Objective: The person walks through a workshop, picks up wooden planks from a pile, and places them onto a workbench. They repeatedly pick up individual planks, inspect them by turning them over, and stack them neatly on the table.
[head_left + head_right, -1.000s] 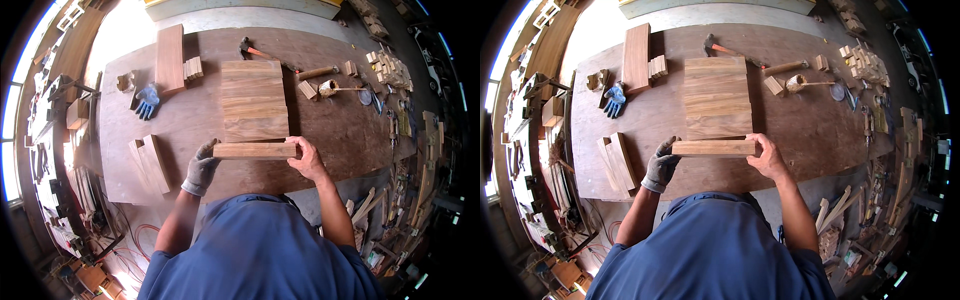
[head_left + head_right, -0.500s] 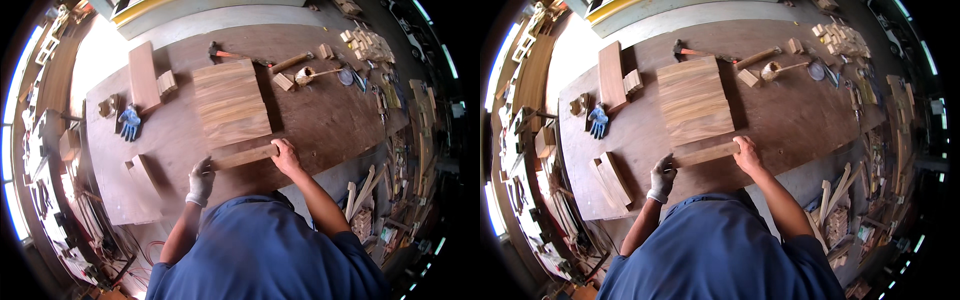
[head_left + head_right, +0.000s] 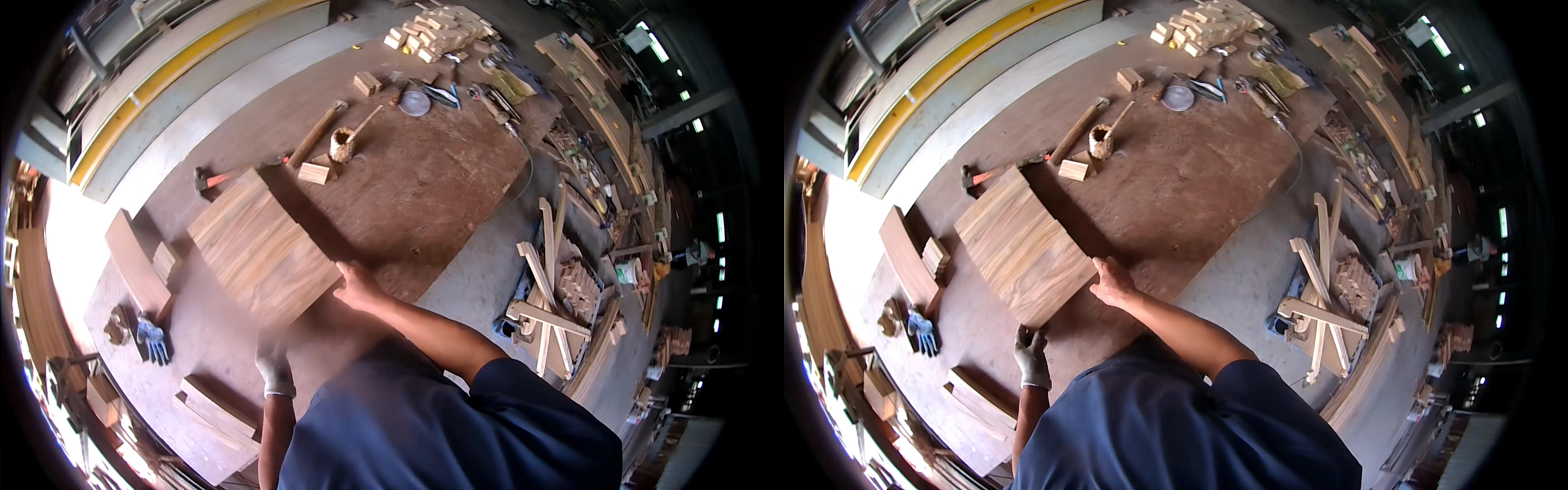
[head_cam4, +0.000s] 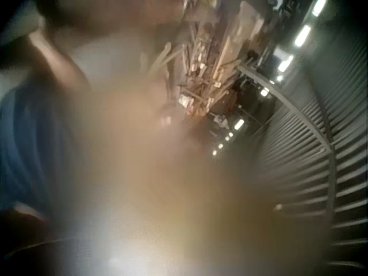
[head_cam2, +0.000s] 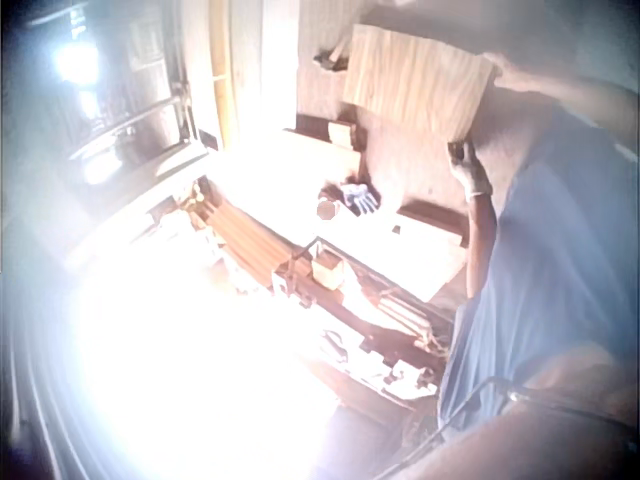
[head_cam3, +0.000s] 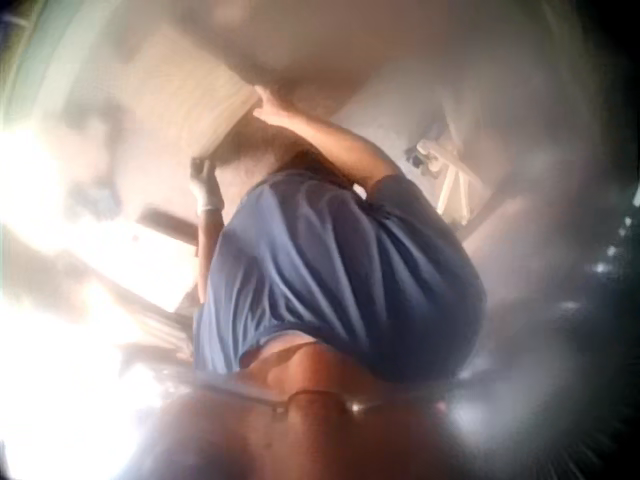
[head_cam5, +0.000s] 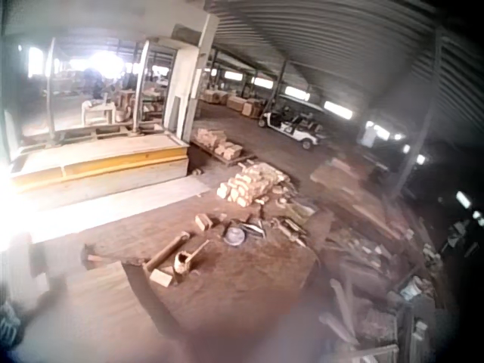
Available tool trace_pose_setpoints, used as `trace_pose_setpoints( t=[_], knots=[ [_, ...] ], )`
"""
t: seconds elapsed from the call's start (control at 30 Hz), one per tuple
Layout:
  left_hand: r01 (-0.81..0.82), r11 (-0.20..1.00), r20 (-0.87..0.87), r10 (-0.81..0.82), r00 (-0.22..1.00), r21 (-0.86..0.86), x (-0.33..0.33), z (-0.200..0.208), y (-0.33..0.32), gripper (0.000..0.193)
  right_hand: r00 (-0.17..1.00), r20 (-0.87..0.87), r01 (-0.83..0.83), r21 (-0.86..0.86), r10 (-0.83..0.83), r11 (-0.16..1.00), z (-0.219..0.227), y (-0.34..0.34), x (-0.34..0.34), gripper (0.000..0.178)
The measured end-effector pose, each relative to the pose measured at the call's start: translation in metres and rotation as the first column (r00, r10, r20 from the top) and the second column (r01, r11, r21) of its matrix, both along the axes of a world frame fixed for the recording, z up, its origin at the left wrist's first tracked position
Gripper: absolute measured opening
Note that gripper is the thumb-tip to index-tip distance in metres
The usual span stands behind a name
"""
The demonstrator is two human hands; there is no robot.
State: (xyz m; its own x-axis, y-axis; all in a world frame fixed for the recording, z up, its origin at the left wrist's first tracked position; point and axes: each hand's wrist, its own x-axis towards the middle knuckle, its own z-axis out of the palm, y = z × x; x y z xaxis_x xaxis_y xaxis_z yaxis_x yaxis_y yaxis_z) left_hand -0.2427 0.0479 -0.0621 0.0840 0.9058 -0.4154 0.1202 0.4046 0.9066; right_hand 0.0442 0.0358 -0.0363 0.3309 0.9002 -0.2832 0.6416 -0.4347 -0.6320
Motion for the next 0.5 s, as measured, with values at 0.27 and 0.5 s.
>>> trace_pose_setpoints(
  t=[0.27, 0.5],
  knots=[
    [-0.119, 0.986, 0.125, 0.133, 0.983, -0.117, -0.001, 0.006, 0.001, 0.053, 0.999, -0.047, 0.014, 0.013, -0.013, 1.0, -0.015, -0.003, -0.006, 0.069],
    [-0.073, 0.988, 0.13, 0.092, 0.987, -0.138, -0.007, 0.01, 0.006, 0.052, 1.0, -0.006, 0.01, -0.001, -0.01, 1.0, -0.013, -0.001, -0.012, 0.075]
  ],
)
